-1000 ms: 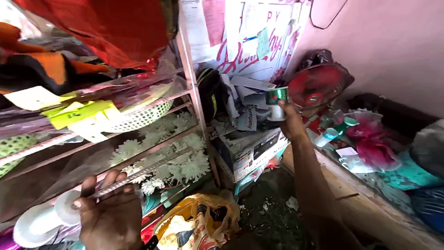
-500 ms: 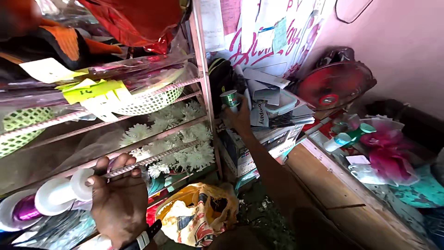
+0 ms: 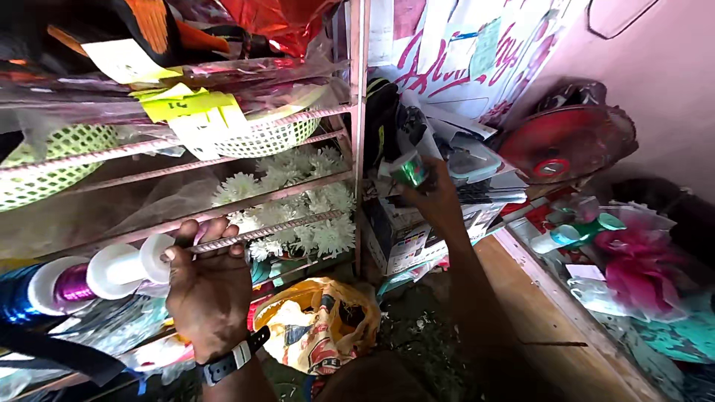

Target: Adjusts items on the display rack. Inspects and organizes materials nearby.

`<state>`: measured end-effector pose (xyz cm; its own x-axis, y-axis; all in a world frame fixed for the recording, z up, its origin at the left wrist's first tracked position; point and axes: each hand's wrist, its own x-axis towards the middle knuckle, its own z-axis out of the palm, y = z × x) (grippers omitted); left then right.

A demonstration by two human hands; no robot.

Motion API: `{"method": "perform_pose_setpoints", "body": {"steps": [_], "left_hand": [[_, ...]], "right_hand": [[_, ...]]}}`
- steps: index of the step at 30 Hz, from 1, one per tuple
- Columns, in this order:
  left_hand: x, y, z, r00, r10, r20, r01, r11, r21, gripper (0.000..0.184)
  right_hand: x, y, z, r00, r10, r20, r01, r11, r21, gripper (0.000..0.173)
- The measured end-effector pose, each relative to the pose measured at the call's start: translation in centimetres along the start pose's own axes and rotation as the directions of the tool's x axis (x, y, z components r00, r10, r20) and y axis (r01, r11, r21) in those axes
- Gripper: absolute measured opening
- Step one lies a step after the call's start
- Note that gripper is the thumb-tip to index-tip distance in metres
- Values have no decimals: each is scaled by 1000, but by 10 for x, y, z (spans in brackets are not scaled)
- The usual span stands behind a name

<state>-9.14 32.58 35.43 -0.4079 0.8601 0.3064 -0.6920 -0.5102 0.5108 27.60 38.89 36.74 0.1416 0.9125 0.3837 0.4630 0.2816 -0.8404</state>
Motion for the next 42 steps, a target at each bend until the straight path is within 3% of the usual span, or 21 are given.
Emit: {"method": "perform_pose_setpoints", "body": {"steps": [3,7,12,14,18,21,24,27,29,30,32,36,42], "left_hand": [[1,-1,-2,1000,9,-10,-9,1000,19,52],[2,-1,2,999,16,-47,-14,999,43,50],[2,2,6,999,14,-43,-13,1000,28,49],[3,2,7,999,15,-46,-13,999,38,50],[3,3,6,998,22,-63,-17,997,71,51],[2,3,8,998,24,-53,-20,998,64,50],[1,5,9,999,22,-45,-20,999,49,51],[0,6,11,999,25,-48,-23,999,44,51],[-1,8,12,999,28,-40,-26,999,41,51],[-1,9,13,999,28,-40,-26,999,40,51],[-1,10,14,999,38,-31,-37,998,45,50],[4,13,16,994,69,89,-78,991,107,40],[39,8,28,985,89,149,-109,985,137,35]], "right_hand": [[-22,43,-5,997,19,71,-9,990,-140,82],[-31,94,6,999,48,17,-40,951,-306,81],[-33,83,14,997,55,-49,-69,936,-347,98],[-41,68,18,989,-8,-148,-44,936,-348,90],[-45,19,31,930,-246,-273,202,963,-181,52],[-33,-27,41,903,-358,-235,358,933,-47,44],[-13,-78,52,898,-414,-149,416,909,-18,42],[16,-109,71,960,-279,15,276,955,108,46],[31,-112,86,980,-146,138,88,930,357,42],[33,-110,94,982,-109,154,25,884,466,36],[31,-96,109,984,-148,98,65,813,578,27],[31,-64,134,983,-181,3,154,841,518,25],[10,-71,170,994,-106,31,79,877,475,24]]}}
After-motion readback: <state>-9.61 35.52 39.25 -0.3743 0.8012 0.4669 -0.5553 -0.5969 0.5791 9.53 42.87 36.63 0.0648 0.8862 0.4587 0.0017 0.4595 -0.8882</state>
